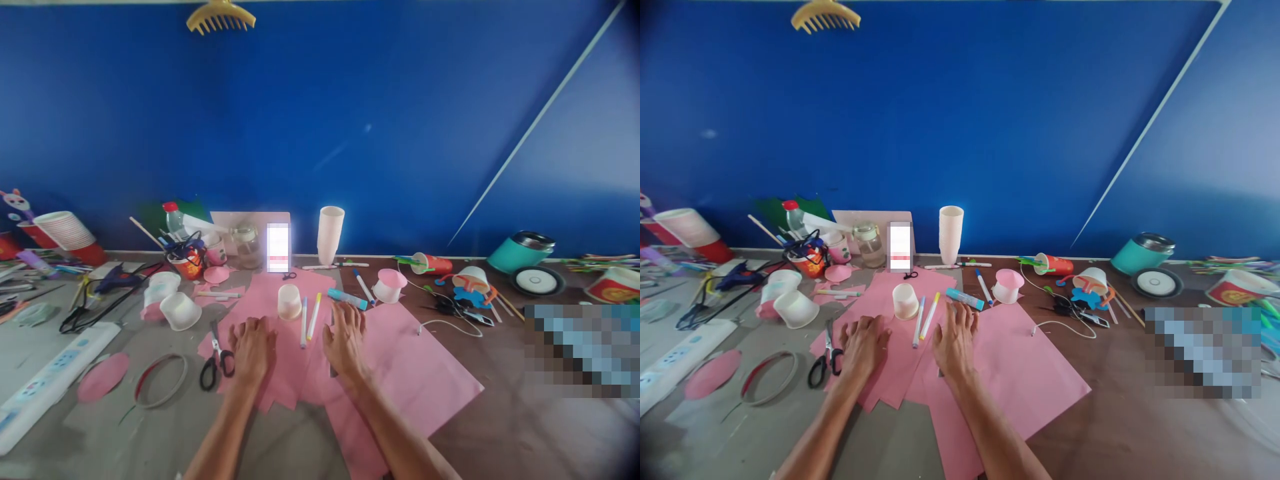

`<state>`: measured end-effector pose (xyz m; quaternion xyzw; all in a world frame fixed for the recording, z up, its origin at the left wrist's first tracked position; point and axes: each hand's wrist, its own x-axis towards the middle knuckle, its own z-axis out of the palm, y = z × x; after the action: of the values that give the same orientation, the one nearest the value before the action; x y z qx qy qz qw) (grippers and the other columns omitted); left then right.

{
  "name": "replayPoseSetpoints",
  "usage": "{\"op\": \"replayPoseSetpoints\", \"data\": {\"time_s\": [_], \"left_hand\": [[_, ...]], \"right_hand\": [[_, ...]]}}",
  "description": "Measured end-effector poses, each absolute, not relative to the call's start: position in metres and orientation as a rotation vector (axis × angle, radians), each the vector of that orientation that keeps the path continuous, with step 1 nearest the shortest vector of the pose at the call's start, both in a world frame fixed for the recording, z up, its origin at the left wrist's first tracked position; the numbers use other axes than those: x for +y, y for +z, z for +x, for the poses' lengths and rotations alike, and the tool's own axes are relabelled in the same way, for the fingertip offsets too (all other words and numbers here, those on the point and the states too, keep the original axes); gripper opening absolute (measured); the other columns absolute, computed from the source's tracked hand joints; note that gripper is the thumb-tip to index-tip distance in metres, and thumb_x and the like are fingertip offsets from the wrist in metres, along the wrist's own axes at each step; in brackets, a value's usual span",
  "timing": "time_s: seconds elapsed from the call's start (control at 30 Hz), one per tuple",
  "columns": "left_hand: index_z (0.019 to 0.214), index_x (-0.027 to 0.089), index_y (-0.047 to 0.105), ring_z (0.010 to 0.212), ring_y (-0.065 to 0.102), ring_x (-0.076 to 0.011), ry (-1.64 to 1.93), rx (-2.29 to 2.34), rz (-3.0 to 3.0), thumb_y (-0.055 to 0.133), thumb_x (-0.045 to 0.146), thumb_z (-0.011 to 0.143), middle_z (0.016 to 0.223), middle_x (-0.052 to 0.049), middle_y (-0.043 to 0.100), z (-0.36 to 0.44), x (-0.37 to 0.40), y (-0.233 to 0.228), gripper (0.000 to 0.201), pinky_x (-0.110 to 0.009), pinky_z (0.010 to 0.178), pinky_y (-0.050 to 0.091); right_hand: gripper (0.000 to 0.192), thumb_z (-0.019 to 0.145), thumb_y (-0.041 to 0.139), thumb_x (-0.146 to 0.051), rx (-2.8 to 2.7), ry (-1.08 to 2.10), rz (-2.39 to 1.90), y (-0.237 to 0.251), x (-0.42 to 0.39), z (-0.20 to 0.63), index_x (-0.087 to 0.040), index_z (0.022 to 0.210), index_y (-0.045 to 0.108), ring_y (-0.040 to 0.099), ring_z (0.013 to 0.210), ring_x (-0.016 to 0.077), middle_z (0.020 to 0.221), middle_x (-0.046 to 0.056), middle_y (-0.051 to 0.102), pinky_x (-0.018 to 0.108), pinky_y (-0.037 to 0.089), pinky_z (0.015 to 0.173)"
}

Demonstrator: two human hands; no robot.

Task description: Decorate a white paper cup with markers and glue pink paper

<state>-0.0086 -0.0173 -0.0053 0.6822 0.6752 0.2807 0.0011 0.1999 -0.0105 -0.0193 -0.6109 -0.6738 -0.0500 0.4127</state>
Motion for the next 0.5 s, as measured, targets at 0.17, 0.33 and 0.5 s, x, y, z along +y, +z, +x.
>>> {"op": "replayPoseSetpoints", "data": {"time_s": [0.17,0.33,0.5], "left_hand": [[0.103,0.020,0.066,0.119,0.051,-0.0388,0.854,2.125,2.140,0.058,0.033,0.084,0.122,-0.017,0.064,-0.009,-0.015,-0.009,0.024,-0.063,0.112,0.008],[0.100,0.021,0.068,0.098,0.060,-0.0314,0.637,2.192,2.234,0.051,0.031,0.087,0.104,-0.013,0.070,-0.008,-0.015,-0.004,0.024,-0.058,0.110,0.018],[0.080,0.022,0.067,0.088,0.060,-0.0269,0.877,2.125,2.160,0.050,0.031,0.087,0.089,-0.008,0.070,-0.007,-0.016,0.005,0.020,-0.052,0.106,0.024]], "right_hand": [[0.045,0.079,0.050,-0.011,-1.693,-0.102,-1.516,-0.014,-0.011,0.199,-0.018,0.123,0.054,0.045,0.120,0.0332,0.119,0.015,0.057,0.059,0.030,0.105],[0.045,0.078,0.050,-0.009,-1.687,-0.109,-1.517,-0.015,-0.011,0.198,-0.019,0.121,0.056,0.045,0.120,0.0337,0.118,0.015,0.057,0.060,0.030,0.104],[0.043,0.079,0.051,-0.010,-1.651,-0.115,-1.516,-0.016,-0.008,0.203,-0.020,0.121,0.055,0.045,0.120,0.0326,0.118,0.013,0.057,0.059,0.031,0.104]]}}
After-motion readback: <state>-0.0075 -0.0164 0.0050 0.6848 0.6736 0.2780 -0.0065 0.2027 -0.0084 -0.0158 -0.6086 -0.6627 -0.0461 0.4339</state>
